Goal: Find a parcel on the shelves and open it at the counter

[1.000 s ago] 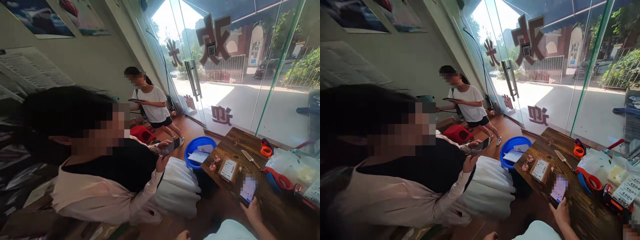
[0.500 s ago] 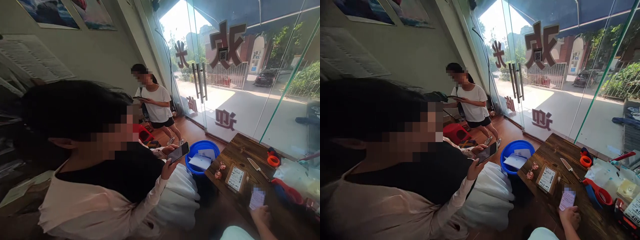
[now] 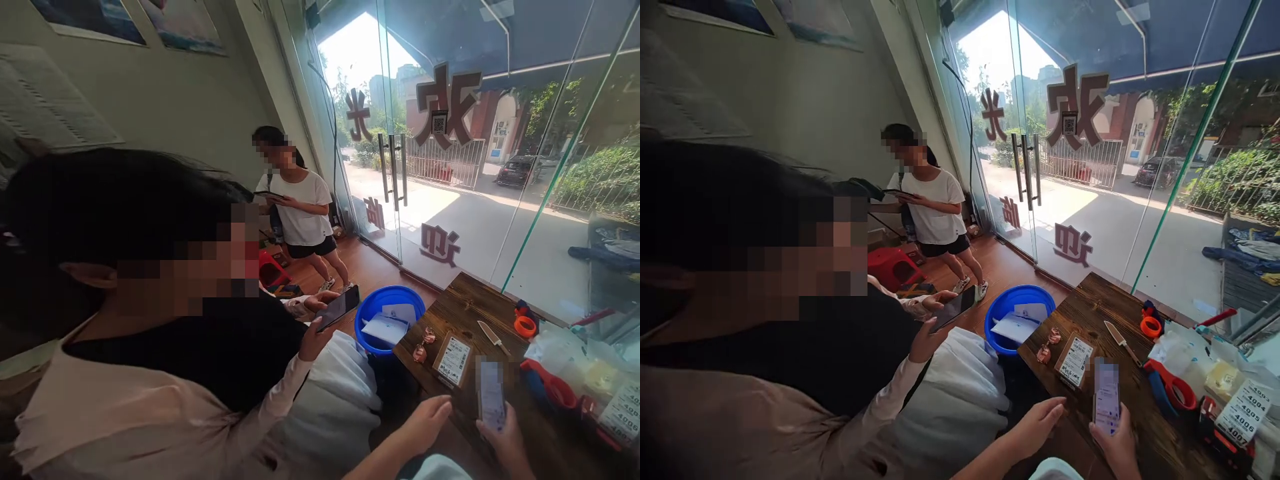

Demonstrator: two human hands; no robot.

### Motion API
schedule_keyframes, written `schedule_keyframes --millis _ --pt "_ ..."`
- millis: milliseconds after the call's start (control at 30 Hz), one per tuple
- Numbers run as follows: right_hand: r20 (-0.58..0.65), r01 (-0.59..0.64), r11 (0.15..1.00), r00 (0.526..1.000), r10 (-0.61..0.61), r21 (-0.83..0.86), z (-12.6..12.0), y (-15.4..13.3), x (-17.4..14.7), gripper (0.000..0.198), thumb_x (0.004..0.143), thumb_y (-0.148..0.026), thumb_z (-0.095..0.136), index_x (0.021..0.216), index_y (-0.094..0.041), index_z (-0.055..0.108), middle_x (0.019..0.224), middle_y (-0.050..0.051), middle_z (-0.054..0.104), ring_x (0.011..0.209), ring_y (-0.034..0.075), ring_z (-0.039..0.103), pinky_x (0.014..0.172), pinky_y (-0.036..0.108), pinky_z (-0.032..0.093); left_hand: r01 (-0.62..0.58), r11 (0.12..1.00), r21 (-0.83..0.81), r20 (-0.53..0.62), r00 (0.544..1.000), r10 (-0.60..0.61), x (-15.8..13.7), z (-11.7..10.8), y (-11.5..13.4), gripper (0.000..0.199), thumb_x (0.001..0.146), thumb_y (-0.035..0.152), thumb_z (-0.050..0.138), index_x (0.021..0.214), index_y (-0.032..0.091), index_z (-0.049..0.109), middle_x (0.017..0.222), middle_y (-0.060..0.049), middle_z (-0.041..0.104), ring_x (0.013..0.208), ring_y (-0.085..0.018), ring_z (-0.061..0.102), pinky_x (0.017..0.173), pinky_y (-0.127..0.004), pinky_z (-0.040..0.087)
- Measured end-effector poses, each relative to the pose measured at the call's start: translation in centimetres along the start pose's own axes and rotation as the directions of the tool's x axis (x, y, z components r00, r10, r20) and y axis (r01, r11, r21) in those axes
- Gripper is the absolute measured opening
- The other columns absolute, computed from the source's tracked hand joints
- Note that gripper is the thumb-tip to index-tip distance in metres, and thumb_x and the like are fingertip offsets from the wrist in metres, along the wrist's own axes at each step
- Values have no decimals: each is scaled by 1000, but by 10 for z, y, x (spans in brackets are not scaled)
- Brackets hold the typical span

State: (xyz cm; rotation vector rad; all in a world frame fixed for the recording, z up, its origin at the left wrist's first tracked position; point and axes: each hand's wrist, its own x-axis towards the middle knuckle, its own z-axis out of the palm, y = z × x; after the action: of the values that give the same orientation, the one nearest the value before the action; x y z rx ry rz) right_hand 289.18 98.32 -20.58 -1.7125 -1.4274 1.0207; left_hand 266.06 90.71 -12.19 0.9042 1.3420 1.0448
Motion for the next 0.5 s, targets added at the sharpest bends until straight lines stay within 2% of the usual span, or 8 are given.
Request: schedule_keyframes --millis 67,133,200,233,300,367,433,500 --pt "67 66 990 995 -75 123 4 -45 -10 75 49 -52 79 115 -29 53 100 11 77 99 42 75 85 51 62 -49 995 -88 86 995 56 11 26 15 66 84 66 67 133 22 70 133 -15 71 137 -34 56 121 -48 36" --pt "97 120 963 984 -147 241 4 -87 -24 77 53 -48 80 121 -27 51 105 11 76 96 38 74 82 48 62 -65 981 -182 152 984 93 13 44 29 77 88 70 60 150 25 55 145 -14 63 142 -31 53 123 -48 35" --pt "112 152 937 974 -196 315 0 -121 -38 81 55 -41 83 126 -25 48 108 11 74 95 35 73 82 46 61 -55 947 -316 188 975 119 8 53 44 81 92 72 51 160 30 38 152 -11 58 143 -29 52 123 -48 35" --pt "113 165 930 971 -212 328 -3 -133 -44 82 55 -38 84 127 -25 48 110 11 73 96 34 72 84 45 61 -35 889 -456 186 973 133 5 54 52 84 91 70 56 162 30 36 152 -11 58 143 -30 52 124 -48 34" --pt "160 208 912 947 -278 355 -12 -150 -53 85 58 -36 88 132 -24 48 121 12 69 106 32 69 91 45 58 2 778 -628 160 979 127 -2 52 68 83 89 64 66 159 27 40 147 -11 62 140 -30 55 124 -47 35" --pt "219 209 883 921 -322 420 -21 -160 -57 89 61 -43 91 135 -22 47 129 14 66 116 32 65 99 47 55 61 740 -670 172 982 74 -6 48 81 81 86 62 72 154 26 49 143 -11 66 138 -31 57 122 -45 39" --pt "307 120 849 899 -313 514 -30 -165 -57 81 69 -53 87 133 -23 49 128 13 67 117 31 65 101 46 54 101 732 -673 182 983 31 -8 43 90 78 85 63 72 150 25 54 142 -11 67 136 -32 58 119 -46 43" --pt "403 -22 809 875 -268 587 -37 -168 -53 64 79 -61 79 127 -26 55 122 10 71 111 28 68 98 45 56 140 739 -659 197 980 -11 -10 41 94 75 86 68 67 148 26 57 140 -10 69 134 -34 60 113 -47 49"
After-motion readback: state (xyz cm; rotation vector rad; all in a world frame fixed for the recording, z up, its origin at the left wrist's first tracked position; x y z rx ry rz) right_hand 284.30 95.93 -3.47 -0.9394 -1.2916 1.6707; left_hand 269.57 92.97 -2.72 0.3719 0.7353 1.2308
